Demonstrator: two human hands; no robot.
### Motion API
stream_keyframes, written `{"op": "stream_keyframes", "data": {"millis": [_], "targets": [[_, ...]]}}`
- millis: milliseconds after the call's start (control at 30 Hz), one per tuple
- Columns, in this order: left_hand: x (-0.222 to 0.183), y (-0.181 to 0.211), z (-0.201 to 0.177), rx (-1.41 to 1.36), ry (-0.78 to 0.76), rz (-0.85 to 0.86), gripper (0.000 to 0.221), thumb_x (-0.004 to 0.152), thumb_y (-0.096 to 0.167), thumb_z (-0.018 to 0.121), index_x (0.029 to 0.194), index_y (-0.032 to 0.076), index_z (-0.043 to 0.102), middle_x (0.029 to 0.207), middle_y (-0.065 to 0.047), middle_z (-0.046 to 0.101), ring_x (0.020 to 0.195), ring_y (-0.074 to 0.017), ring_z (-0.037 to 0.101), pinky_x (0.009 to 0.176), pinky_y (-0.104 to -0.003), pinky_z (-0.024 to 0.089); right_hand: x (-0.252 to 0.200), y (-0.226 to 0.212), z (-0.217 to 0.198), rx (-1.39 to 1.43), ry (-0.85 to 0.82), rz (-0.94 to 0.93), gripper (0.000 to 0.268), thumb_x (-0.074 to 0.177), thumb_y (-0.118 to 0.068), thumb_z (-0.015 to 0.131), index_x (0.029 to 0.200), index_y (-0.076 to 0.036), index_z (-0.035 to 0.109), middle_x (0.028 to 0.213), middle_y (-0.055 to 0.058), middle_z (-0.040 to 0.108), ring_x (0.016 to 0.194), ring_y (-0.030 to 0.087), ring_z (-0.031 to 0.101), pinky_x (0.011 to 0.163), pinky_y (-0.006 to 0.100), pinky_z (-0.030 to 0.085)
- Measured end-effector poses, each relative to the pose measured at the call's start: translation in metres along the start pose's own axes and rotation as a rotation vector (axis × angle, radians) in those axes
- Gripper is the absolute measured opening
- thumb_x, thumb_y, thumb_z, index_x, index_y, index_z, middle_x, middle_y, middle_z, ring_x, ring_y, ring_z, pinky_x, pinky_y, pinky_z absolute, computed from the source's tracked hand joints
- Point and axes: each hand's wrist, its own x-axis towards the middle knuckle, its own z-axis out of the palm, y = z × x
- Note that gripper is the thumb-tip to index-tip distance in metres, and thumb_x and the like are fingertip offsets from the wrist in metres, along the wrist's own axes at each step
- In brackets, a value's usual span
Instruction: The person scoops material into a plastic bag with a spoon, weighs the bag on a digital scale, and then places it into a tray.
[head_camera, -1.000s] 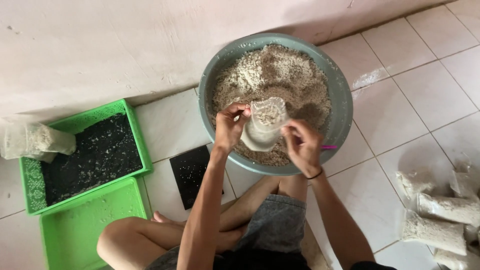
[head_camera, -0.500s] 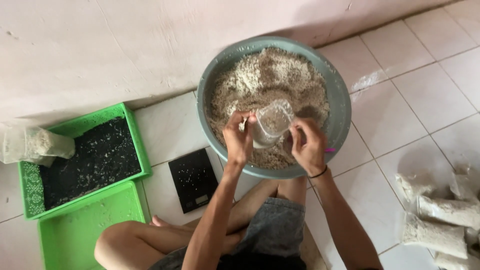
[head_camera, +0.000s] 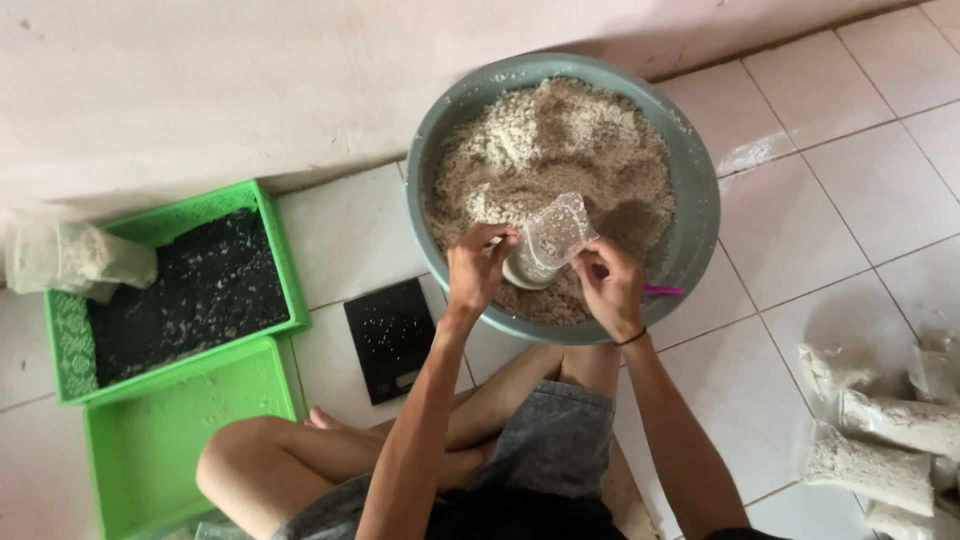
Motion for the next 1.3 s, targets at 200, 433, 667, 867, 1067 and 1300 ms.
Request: {"op": "stream_keyframes", "data": {"millis": [200,433,667,867,1067,1300], "targets": [[-0.002,0.031,-0.024,-0.060,0.026,-0.008,0.004,0.086,0.008,0.074,0.088,0.011,0.073,0.084,-0.009,0.074,0.079,-0.0301,0.073,0.072,-0.040,0.058,0.011,0.001,0.004,-0.046,0.038,-0.063,0.003,0.090,-0.001,0.071,0.092,-0.002,0.069,0.082,0.015,0.067,0.076,0.034,0.069,0.062,0.037,0.055],[-0.003,0.074,-0.080,-0.148,0.148,0.056,0.003,0.089,0.009,0.072,0.088,0.011,0.070,0.084,-0.006,0.072,0.074,-0.0181,0.066,0.073,-0.033,0.053,0.034,-0.051,0.034,0.099,0.040,-0.149,0.007,0.093,0.004,0.062,0.096,0.000,0.066,0.086,0.014,0.061,0.079,0.029,0.065,0.069,0.035,0.055],[-0.040,0.069,-0.166,0.131,0.290,0.023,0.006,0.091,0.011,0.071,0.086,0.014,0.067,0.085,-0.003,0.072,0.080,-0.0218,0.070,0.072,-0.032,0.052,0.025,-0.122,0.103,0.113,-0.067,-0.297,0.010,0.096,-0.009,0.067,0.088,-0.004,0.064,0.093,0.010,0.059,0.090,0.027,0.061,0.069,0.032,0.055],[-0.088,-0.001,-0.212,0.328,0.324,-0.027,0.006,0.088,0.012,0.073,0.086,0.016,0.069,0.075,-0.003,0.070,0.075,-0.0252,0.069,0.068,-0.033,0.052,-0.020,-0.093,0.176,0.232,-0.277,-0.165,0.010,0.096,-0.002,0.065,0.088,0.001,0.062,0.097,0.015,0.057,0.084,0.031,0.062,0.057,0.032,0.057],[-0.126,-0.070,-0.227,0.434,0.260,-0.067,0.011,0.084,0.009,0.074,0.086,0.018,0.068,0.077,-0.001,0.072,0.077,-0.0225,0.070,0.068,-0.032,0.052,-0.063,-0.059,0.217,0.148,-0.302,-0.224,0.014,0.097,-0.014,0.067,0.088,-0.004,0.063,0.090,0.011,0.060,0.082,0.031,0.066,0.068,0.038,0.056],[-0.151,-0.096,-0.213,0.352,0.308,-0.102,0.010,0.085,0.010,0.075,0.085,0.018,0.070,0.077,-0.001,0.073,0.074,-0.0204,0.070,0.066,-0.031,0.052,-0.089,-0.029,0.222,0.147,-0.309,-0.181,0.013,0.098,-0.015,0.066,0.089,-0.006,0.065,0.087,0.008,0.062,0.079,0.027,0.067,0.070,0.036,0.056]]}}
